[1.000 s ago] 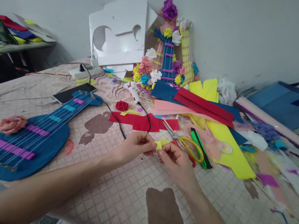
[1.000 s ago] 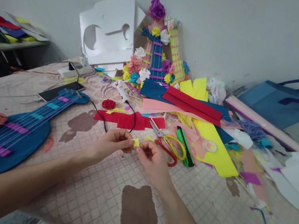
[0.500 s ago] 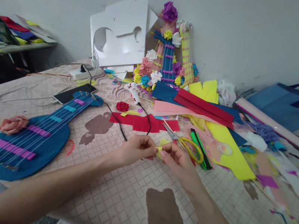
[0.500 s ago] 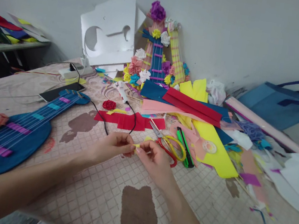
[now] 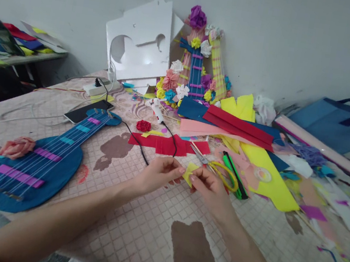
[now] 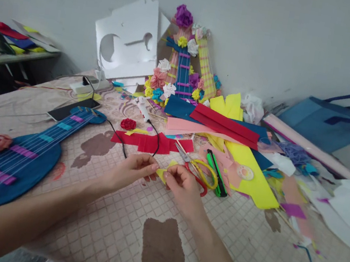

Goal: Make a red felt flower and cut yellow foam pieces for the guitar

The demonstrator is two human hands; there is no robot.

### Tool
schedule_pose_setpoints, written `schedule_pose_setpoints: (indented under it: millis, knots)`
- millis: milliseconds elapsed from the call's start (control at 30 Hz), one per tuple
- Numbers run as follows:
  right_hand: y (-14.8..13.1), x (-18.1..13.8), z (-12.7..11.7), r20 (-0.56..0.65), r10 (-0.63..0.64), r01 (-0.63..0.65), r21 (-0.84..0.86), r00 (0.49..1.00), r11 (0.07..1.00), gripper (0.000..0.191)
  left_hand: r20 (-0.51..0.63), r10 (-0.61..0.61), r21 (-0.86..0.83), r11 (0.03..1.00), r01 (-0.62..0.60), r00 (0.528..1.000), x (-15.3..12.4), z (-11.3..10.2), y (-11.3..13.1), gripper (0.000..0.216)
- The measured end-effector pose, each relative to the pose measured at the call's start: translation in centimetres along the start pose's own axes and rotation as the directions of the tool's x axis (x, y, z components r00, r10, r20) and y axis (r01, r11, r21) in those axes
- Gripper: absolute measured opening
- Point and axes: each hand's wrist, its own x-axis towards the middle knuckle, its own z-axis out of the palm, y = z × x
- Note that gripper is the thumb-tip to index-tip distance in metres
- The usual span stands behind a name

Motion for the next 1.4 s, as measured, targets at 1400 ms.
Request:
schedule_pose_setpoints:
  millis: [1400]
  knots:
    - [1.2, 1.7, -3.0, 0.126, -0.445, 0.331, -0.844, 0.887, 0.422, 0.012, -0.239, -0.005, 0.075, 0.997, 0.023, 0.971, 2.5, -5.3, 1.6, 0.006]
